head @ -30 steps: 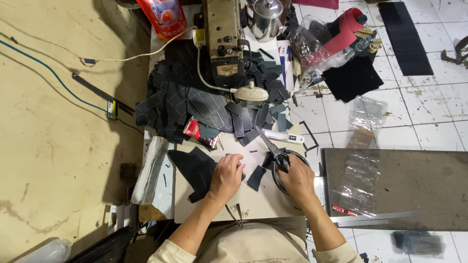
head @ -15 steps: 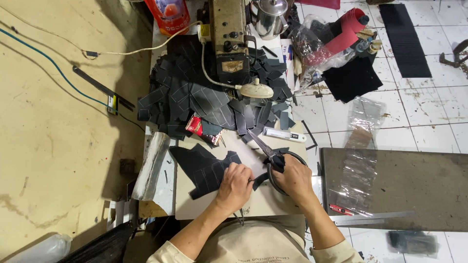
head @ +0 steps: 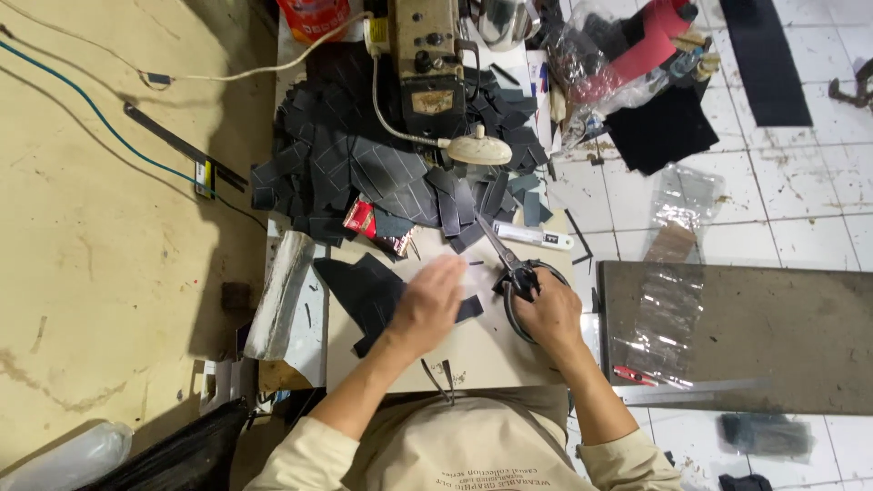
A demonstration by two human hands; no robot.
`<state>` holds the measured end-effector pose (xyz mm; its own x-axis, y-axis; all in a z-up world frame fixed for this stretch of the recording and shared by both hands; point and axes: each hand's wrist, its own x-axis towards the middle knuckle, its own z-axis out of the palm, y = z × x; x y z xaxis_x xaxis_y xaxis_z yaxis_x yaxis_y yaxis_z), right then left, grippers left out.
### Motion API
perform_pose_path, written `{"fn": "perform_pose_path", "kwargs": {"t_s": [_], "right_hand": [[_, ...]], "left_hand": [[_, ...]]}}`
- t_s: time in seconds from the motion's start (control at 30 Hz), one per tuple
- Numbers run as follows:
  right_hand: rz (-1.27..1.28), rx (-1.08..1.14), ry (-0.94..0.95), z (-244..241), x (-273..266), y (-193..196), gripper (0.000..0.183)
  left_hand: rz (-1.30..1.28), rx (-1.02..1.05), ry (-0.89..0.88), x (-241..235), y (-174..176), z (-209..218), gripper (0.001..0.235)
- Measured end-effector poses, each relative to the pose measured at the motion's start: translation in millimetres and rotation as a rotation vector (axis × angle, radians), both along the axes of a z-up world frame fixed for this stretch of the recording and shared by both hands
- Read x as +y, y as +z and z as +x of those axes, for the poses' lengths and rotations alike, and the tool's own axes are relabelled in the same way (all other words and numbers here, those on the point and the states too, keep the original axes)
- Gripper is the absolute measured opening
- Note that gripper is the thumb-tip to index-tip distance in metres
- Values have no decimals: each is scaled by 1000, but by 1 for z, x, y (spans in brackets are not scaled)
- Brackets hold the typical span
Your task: Trimming the edges of small black leather scraps using a pair of scissors at a workshop bench.
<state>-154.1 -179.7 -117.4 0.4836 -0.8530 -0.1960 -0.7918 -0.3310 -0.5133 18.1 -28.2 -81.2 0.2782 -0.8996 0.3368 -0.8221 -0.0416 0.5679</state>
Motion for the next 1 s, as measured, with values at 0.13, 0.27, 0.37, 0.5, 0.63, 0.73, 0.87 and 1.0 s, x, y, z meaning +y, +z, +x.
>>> {"fn": "perform_pose_path", "kwargs": {"t_s": [0.13,0.27,0.37,0.5,0.63,0.73,0.87,1.0], "right_hand": [[-80,-12,33,3,0,6,47],[-50,-4,13,-3,-2,16,61],[48,43,38,4,0,35,63],[-8,17,73,4,0,21,60],[16,-23,146,3,2,16,47],[70,-68,66,2,4,4,37],[176,-261,-147,-6,-4,28,33],[209,-248,-136,-17,-7,60,36]], "left_hand": [[136,26,-186,-4,26,-28,33],[364,158,-341,28,29,-55,50],[143,73,-523,61,-13,-69,49],[39,418,-535,63,12,-60,32],[63,253,-187,16,2,-41,44],[77,58,-27,-25,-48,-30,47],[-5,3,-90,-43,-86,-38,23],[164,222,-146,0,-18,-65,22]]}}
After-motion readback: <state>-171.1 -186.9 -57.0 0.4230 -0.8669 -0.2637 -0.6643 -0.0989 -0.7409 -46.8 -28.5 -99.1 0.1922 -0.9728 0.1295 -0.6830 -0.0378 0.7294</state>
